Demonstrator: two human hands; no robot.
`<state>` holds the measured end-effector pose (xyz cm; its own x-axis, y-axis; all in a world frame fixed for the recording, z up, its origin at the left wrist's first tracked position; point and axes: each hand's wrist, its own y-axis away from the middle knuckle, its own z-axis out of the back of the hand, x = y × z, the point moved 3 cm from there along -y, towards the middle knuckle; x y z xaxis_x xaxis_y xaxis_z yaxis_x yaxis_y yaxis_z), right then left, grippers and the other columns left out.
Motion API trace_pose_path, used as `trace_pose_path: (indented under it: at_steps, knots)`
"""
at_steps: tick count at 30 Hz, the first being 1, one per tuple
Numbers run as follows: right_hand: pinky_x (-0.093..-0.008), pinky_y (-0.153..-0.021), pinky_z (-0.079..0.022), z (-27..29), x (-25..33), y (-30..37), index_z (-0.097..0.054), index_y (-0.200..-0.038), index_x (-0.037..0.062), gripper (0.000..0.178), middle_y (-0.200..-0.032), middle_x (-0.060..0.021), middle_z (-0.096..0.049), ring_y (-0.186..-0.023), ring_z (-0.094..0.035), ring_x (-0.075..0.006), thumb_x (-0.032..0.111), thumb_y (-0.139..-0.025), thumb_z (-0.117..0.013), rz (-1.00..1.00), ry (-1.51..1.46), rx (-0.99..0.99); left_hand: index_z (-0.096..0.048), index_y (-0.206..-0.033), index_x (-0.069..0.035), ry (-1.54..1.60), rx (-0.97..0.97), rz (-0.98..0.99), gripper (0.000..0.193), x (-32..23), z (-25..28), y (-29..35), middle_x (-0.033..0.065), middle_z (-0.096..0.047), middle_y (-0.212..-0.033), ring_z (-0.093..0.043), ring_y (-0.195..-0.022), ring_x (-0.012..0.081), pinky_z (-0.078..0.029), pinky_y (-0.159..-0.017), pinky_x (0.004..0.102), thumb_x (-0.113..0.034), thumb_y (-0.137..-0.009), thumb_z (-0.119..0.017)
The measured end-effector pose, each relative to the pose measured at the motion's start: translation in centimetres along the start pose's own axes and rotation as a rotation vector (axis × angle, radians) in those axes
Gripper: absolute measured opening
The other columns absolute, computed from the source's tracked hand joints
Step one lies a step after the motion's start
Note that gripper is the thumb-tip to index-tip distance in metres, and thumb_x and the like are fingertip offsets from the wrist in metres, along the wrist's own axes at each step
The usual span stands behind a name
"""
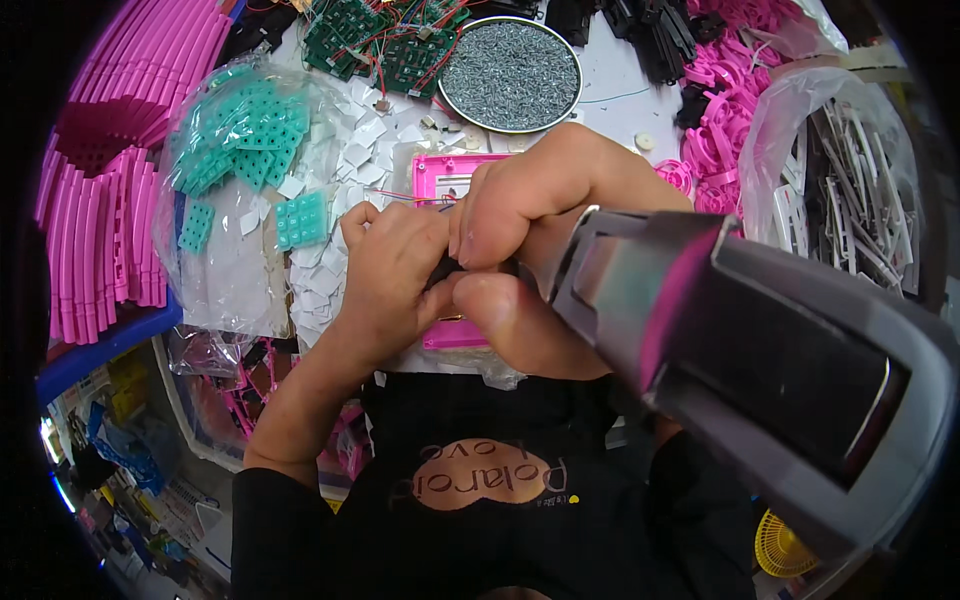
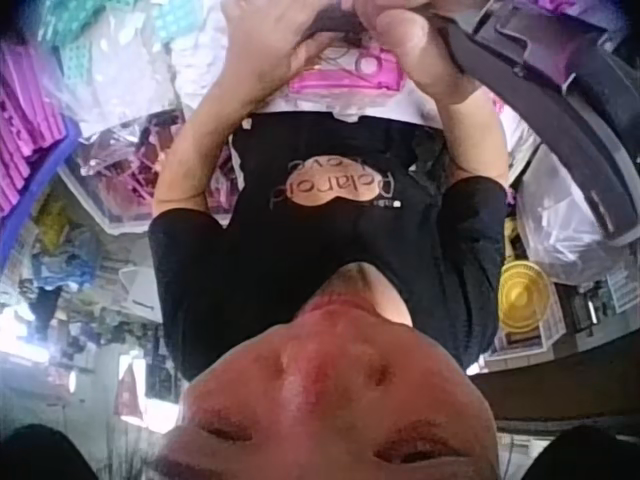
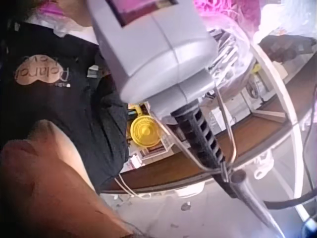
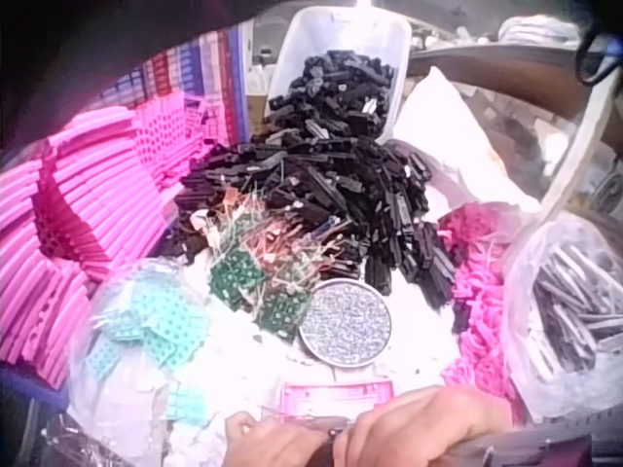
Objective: Assemble and decorate a toy cash register using various plastic components and a glue gun.
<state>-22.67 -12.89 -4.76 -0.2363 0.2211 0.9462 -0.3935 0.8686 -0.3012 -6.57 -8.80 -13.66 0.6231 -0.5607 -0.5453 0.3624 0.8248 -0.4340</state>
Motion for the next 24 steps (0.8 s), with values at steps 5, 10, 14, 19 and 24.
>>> trace_pose_path:
  at_steps: [5,10,14,19,24]
  knots:
    - [-0.0344,-0.061,-0.049,-0.3,0.3,-0.6,-0.048,-0.089,0.011,0.036,-0.063,-0.0015,-0.054,-0.055,-0.051,-0.0144,0.031,-0.092,-0.077,0.009,0.236,0.106,-0.064,-0.111,-0.007,-0.059,-0.052,-0.074,0.044,-0.2,0.2,0.1,0.0009,-0.063,-0.099,-0.059,-0.09,0.0192,-0.031,-0.086,0.0435,-0.021,-0.073,-0.082]
    - [-0.0347,-0.063,-0.05,-0.3,0.2,-0.7,-0.048,-0.092,0.0095,0.038,-0.063,-0.0023,-0.055,-0.055,-0.052,-0.015,0.031,-0.091,-0.08,0.014,0.254,0.147,-0.066,-0.108,-0.008,-0.06,-0.01,-0.064,0.042,-0.1,0.3,0.1,0.0007,-0.062,-0.099,-0.059,-0.094,0.0185,-0.03,-0.087,0.0447,-0.023,-0.073,-0.082]
    - [-0.0395,-0.084,-0.052,2.3,-1.9,-1.1,-0.047,-0.132,0.0019,0.081,-0.099,-0.0118,-0.064,-0.09,-0.063,-0.023,0.04,-0.076,-0.091,0.146,-0.005,0.287,-0.067,-0.108,-0.012,-0.024,-0.041,0.011,0.04,-0.1,0.4,0.0,0.0003,-0.064,-0.103,-0.057,-0.108,0.0196,-0.029,-0.095,0.048,-0.028,-0.074,-0.081]
    - [-0.0404,-0.097,-0.046,5.6,-3.3,2.3,-0.049,-0.146,0.0033,0.094,-0.124,-0.0136,-0.063,-0.109,-0.061,-0.026,0.02,-0.064,-0.092,-0.045,1.007,0.375,-0.062,-0.121,-0.01,-0.001,-0.005,-0.002,0.052,1.3,0.2,-0.3,0.0065,-0.066,-0.113,-0.057,-0.114,0.029,-0.03,-0.1,0.0478,-0.03,-0.078,-0.083]
    - [-0.0345,-0.079,-0.051,6.7,-3.7,2.1,-0.066,-0.122,0.0019,0.047,-0.107,-0.0123,-0.069,-0.091,-0.065,-0.0255,0.015,-0.079,-0.081,-0.014,0.809,0.331,-0.048,-0.136,-0.002,0.184,-0.174,0.15,0.075,2.3,-0.6,0.5,0.0059,-0.065,-0.117,-0.052,-0.117,0.028,-0.026,-0.105,0.0468,-0.037,-0.08,-0.082]
